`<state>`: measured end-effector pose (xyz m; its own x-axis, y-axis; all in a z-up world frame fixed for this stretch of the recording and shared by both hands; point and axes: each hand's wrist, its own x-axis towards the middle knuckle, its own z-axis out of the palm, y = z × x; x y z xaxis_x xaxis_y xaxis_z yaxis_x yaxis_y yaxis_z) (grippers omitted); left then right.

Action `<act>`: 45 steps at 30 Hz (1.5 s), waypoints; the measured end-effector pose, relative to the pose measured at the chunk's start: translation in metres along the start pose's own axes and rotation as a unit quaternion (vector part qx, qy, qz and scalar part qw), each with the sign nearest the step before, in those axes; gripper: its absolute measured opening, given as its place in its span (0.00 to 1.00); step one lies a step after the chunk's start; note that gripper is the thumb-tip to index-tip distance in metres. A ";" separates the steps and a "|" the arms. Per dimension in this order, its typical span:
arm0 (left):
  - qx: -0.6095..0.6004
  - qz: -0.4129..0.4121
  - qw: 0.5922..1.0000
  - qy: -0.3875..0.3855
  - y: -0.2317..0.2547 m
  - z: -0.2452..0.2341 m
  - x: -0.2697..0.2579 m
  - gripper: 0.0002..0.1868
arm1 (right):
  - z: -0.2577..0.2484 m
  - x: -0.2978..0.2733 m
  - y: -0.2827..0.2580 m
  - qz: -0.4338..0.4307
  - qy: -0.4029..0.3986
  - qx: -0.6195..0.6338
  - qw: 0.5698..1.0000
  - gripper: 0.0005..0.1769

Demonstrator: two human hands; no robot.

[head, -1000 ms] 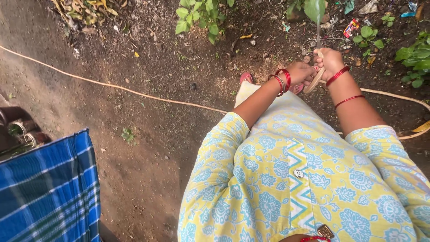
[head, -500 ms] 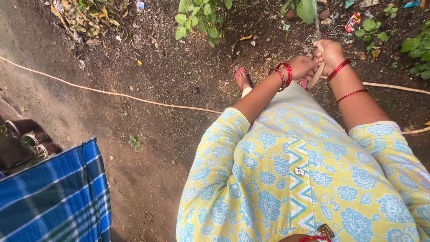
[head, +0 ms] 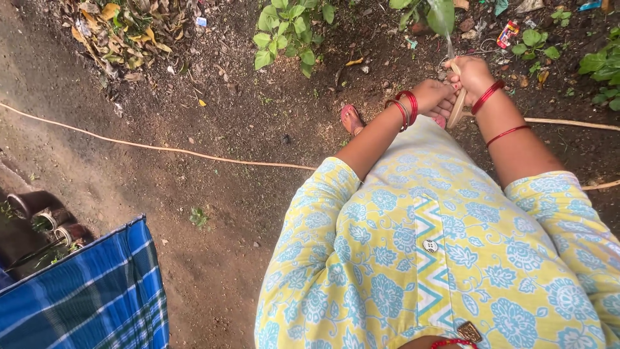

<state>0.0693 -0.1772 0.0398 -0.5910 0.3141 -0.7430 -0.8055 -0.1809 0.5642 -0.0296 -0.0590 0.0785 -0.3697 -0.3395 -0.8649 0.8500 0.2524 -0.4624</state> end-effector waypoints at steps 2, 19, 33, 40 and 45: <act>-0.008 0.004 1.000 -0.009 -0.006 -0.004 0.008 0.26 | -0.009 0.015 0.009 -0.011 -0.013 -0.012 1.000 0.14; 0.009 0.035 0.999 0.014 0.016 0.005 0.019 0.25 | -0.016 0.005 -0.021 -0.062 0.051 0.002 0.997 0.12; -0.008 0.053 0.998 0.025 0.032 0.004 0.013 0.26 | -0.011 0.000 -0.038 -0.115 0.061 -0.024 0.991 0.14; 0.012 0.009 1.000 0.022 0.023 0.007 0.009 0.27 | -0.012 0.002 -0.018 -0.069 0.050 -0.002 0.996 0.12; -0.010 0.011 1.000 0.000 0.006 0.003 0.027 0.26 | -0.008 -0.006 -0.018 -0.038 0.053 0.030 0.997 0.11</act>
<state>0.0489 -0.1671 0.0246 -0.6092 0.3098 -0.7300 -0.7926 -0.2062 0.5739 -0.0455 -0.0546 0.0908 -0.4679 -0.2570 -0.8456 0.8383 0.1739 -0.5168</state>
